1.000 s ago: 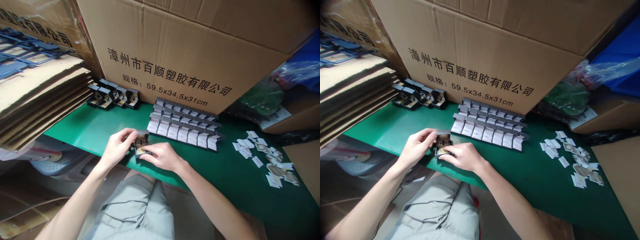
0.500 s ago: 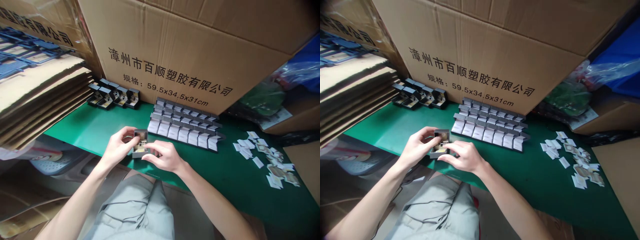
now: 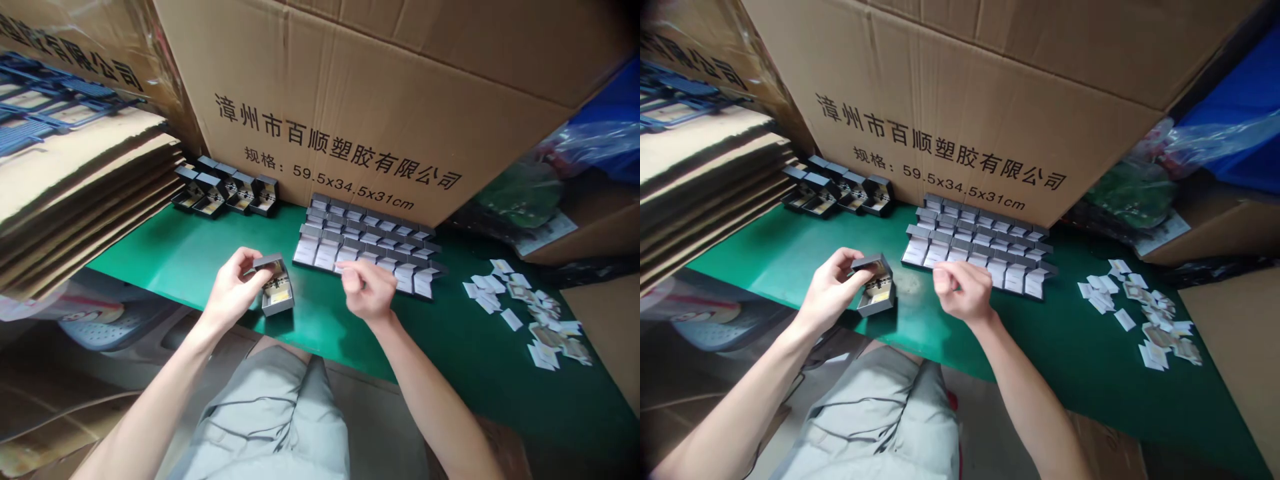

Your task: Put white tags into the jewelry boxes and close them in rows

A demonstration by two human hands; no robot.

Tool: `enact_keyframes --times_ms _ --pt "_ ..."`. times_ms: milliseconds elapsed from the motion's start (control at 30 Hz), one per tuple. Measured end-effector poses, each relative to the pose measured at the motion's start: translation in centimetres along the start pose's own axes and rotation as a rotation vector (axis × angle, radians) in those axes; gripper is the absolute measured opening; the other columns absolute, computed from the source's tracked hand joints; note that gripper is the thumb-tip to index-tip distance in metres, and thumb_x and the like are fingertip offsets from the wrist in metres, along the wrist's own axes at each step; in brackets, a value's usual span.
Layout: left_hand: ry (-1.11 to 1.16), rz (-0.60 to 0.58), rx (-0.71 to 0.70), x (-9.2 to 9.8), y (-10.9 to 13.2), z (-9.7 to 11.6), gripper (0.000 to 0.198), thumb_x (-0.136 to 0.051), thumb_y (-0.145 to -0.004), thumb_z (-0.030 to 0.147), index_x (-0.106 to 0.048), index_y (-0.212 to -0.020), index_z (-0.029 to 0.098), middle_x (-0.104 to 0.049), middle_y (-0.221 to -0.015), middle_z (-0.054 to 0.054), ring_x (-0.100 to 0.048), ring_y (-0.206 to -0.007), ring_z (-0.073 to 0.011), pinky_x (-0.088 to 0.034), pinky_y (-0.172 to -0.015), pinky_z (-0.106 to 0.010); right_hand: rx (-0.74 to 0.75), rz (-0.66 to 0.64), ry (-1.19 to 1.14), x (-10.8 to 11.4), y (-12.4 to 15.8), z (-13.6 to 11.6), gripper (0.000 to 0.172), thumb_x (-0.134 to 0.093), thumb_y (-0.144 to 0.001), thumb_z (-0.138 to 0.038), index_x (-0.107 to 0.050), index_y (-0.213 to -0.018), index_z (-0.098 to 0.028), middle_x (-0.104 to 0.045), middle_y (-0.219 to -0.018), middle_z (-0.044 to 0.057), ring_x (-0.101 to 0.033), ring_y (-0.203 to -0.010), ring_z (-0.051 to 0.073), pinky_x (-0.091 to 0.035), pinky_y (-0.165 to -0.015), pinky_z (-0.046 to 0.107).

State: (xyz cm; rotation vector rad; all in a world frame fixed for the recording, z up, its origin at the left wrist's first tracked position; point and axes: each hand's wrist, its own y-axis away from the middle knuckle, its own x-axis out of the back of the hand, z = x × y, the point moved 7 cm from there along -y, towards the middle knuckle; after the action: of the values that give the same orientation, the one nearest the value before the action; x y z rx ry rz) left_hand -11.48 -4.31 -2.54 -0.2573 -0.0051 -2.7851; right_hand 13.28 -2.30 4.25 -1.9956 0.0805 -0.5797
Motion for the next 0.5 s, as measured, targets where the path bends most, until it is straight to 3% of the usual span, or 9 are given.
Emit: enact_keyframes --times_ms 67,133,233,300,400,500 --pt "0.000 0.003 -0.003 0.1 -0.1 -0.1 0.026 -0.074 -0.075 0.034 -0.055 -0.088 0.022 -0.066 -0.086 0.001 -0.066 -0.081 -0.0167 -0.053 -0.073 -0.025 -0.076 0.083 0.098 1.8 -0.7 1.6 0.036 -0.049 -0.100 -0.029 -0.073 -0.075 -0.020 -0.063 -0.055 0.000 -0.057 -0.049 0.012 -0.043 -0.052 0.025" --pt "-0.008 0.009 -0.011 0.2 -0.2 -0.2 0.026 -0.074 -0.074 0.033 -0.056 -0.088 0.022 -0.065 -0.084 0.002 -0.065 -0.078 -0.0160 -0.052 -0.071 -0.024 -0.244 0.219 0.184 4.5 -1.3 4.1 0.043 -0.047 -0.102 -0.038 -0.072 -0.072 -0.019 -0.062 -0.054 0.000 -0.057 -0.047 0.012 -0.045 -0.053 0.025" --pt "-0.029 0.029 -0.015 0.4 -0.3 -0.1 0.028 -0.076 -0.074 0.036 -0.057 -0.089 0.021 -0.067 -0.084 0.002 -0.065 -0.077 -0.0153 -0.051 -0.069 -0.024 -0.487 0.484 0.237 10.0 -1.2 8.6 0.050 -0.045 -0.102 -0.047 -0.069 -0.070 -0.018 -0.057 -0.050 -0.003 -0.050 -0.039 0.010 -0.040 -0.047 0.024" --pt "-0.045 0.030 -0.001 0.4 -0.3 -0.1 0.030 -0.076 -0.077 0.040 -0.060 -0.093 0.021 -0.069 -0.085 0.001 -0.066 -0.077 -0.0156 -0.051 -0.068 -0.024 -0.559 0.594 0.303 13.8 -0.6 11.4 0.050 -0.045 -0.100 -0.048 -0.068 -0.068 -0.017 -0.055 -0.049 -0.003 -0.048 -0.038 0.010 -0.040 -0.047 0.024" --pt "-0.097 0.037 0.013 0.4 -0.2 0.2 0.037 -0.075 -0.077 0.046 -0.066 -0.101 0.019 -0.073 -0.087 0.000 -0.068 -0.079 -0.0171 -0.054 -0.068 -0.026 -0.677 0.589 0.523 18.9 1.2 15.6 0.047 -0.043 -0.098 -0.044 -0.070 -0.072 -0.016 -0.058 -0.053 -0.001 -0.057 -0.048 0.014 -0.047 -0.057 0.027" --pt "-0.166 0.043 0.005 0.5 -0.1 0.6 0.037 -0.067 -0.080 0.053 -0.070 -0.103 0.024 -0.073 -0.085 0.004 -0.070 -0.081 -0.0184 -0.055 -0.066 -0.028 -0.868 0.406 0.894 22.2 3.8 19.0 0.035 -0.045 -0.093 -0.035 -0.075 -0.088 -0.016 -0.070 -0.075 0.007 -0.069 -0.081 0.024 -0.053 -0.082 0.037"
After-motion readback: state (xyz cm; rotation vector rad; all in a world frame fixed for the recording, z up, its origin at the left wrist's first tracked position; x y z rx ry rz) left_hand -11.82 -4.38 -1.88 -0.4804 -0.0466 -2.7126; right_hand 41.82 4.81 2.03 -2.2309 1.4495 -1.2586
